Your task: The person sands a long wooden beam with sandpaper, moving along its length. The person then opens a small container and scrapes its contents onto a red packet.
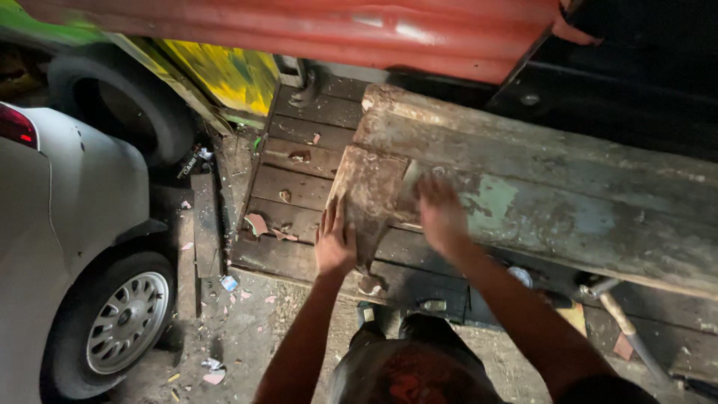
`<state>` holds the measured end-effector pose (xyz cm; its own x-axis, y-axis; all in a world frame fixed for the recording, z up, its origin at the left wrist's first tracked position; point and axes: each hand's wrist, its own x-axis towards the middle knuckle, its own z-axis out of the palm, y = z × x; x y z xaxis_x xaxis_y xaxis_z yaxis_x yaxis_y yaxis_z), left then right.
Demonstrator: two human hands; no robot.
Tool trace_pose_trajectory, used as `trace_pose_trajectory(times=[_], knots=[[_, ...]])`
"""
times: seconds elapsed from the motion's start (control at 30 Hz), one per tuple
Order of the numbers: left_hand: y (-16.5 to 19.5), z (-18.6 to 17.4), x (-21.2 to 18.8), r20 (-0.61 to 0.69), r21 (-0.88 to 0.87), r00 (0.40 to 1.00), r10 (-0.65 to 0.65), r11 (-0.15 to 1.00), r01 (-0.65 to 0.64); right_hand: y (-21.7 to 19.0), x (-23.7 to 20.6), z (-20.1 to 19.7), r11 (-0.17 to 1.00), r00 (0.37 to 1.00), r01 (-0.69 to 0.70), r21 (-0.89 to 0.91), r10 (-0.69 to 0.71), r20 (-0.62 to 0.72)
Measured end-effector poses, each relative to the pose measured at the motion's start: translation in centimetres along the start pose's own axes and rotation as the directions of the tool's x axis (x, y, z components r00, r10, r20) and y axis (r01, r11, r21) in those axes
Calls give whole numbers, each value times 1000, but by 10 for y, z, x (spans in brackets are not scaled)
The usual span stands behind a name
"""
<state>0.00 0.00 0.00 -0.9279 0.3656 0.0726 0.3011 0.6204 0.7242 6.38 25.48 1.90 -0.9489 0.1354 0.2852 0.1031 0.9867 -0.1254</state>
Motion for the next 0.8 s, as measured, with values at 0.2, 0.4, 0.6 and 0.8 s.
trace_pose_trajectory(times=[0.2,0.4,0.6,0.8], knots=[[21,-5,40,269,256,953,-137,964,66,11,26,15,1000,999,-29,-6,29,25],[39,34,107,130,411,978,-161,907,95,53,61,-11,970,945,-231,73,206,254],[44,49,131,23,250,968,-248,939,235,26,133,14,968,938,-32,251,-57,343],[57,41,132,20,273,969,-246,934,231,102,98,25,916,844,401,3,-370,388]])
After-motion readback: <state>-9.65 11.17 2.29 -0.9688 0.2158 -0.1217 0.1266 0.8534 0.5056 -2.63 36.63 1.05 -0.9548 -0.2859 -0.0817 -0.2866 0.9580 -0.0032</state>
